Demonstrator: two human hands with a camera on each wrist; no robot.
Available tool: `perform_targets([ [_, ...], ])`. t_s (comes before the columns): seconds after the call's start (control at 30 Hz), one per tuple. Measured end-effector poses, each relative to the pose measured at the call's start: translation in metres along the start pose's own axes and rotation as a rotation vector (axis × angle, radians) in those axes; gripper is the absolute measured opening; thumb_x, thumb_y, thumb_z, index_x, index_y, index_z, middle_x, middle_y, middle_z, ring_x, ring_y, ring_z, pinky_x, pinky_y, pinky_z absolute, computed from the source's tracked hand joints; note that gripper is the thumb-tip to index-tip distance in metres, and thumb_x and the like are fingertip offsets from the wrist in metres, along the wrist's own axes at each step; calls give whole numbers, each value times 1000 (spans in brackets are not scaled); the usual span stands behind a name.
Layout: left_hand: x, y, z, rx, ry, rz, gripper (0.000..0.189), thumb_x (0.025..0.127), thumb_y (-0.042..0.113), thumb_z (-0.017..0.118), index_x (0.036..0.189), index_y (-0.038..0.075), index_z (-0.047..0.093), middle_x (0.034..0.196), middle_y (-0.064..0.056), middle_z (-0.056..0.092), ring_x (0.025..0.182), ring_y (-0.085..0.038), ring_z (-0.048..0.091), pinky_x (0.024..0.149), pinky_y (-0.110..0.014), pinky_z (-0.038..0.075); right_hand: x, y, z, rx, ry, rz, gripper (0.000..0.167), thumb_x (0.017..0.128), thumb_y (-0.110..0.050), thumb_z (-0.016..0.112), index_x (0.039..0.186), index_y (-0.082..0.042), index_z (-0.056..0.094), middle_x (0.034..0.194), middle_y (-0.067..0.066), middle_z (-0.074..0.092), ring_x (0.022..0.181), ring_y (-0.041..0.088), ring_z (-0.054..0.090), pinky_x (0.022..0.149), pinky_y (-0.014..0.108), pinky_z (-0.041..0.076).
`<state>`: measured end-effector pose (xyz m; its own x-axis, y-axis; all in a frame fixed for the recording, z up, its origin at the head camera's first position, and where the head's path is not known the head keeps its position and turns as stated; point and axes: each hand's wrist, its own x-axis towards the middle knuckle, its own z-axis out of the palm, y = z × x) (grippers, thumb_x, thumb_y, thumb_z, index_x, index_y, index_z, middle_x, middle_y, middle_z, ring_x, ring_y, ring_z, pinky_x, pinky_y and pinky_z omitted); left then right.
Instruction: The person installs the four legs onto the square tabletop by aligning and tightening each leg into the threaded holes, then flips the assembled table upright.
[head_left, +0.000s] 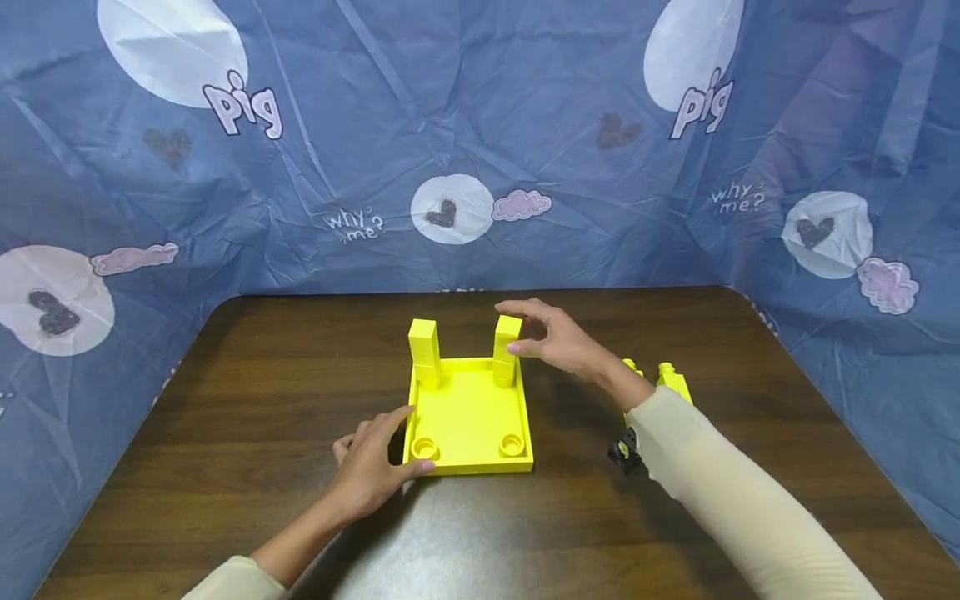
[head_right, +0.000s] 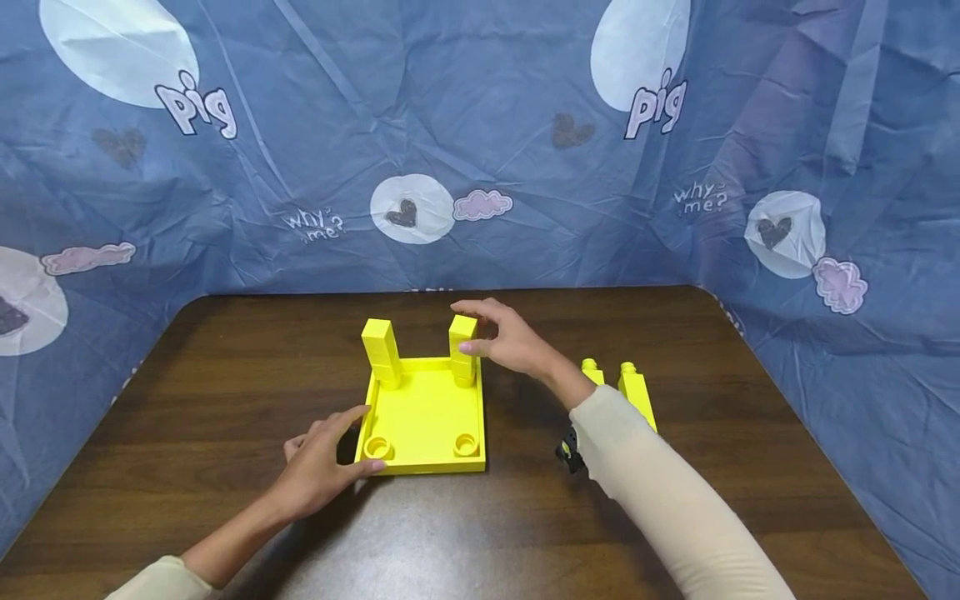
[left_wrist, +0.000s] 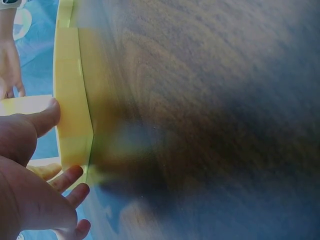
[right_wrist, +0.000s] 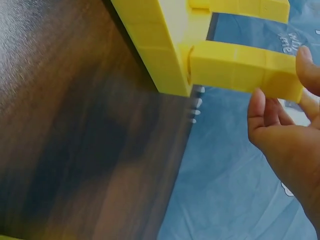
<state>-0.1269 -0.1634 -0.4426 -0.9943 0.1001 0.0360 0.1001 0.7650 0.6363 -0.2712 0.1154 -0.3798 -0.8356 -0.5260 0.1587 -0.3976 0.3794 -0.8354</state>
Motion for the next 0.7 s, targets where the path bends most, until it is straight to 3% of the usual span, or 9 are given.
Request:
perform_targets([
  [0.17, 0, 0, 0, 9, 5, -1, 77, 76, 34, 83, 142, 11, 49, 132, -11, 57, 118, -32, 47, 93, -60, 16, 0, -1, -3, -18, -10, -5, 44, 89, -5, 69, 132, -9, 60, 128, 7, 58, 114, 30, 48, 96, 49, 40],
  [0.33, 0, 0, 0, 14, 4, -1, 78, 76, 35, 83, 142, 12, 49, 132, -11, 57, 118, -32, 47, 93, -60, 17, 2, 1, 5, -18, 75, 17, 34, 86, -3, 74, 117, -2, 60, 108, 11, 62, 96, 27, 56, 82, 38, 48],
  [0.47, 0, 0, 0, 15, 3, -2, 78, 76, 35, 83, 142, 12, 49, 132, -11, 57, 118, -32, 47, 92, -60, 17, 2, 2, 12, -46, 147, 59, 31, 83, -10, 78, 105, -6, 57, 96, 9, 59, 84, 24, 55, 70, 32, 48],
  [0.6, 0, 1, 0, 15, 4, -4, 77, 76, 35, 84, 142, 12, 49, 133, -11, 57, 118, -32, 47, 93, -60, 17, 2, 2, 13, -39, 152, 75, 36, 81, -14, 81, 103, -6, 53, 94, 10, 57, 83, 24, 55, 70, 32, 48],
  [0.7, 0, 1, 0, 14, 3, -5, 77, 76, 34, 84, 142, 11, 49, 133, -11, 57, 118, -32, 47, 93, -60, 17, 1, 2, 10, 2, 104, 61, 42, 80, -12, 81, 111, -4, 53, 102, 11, 57, 88, 25, 55, 74, 32, 49],
])
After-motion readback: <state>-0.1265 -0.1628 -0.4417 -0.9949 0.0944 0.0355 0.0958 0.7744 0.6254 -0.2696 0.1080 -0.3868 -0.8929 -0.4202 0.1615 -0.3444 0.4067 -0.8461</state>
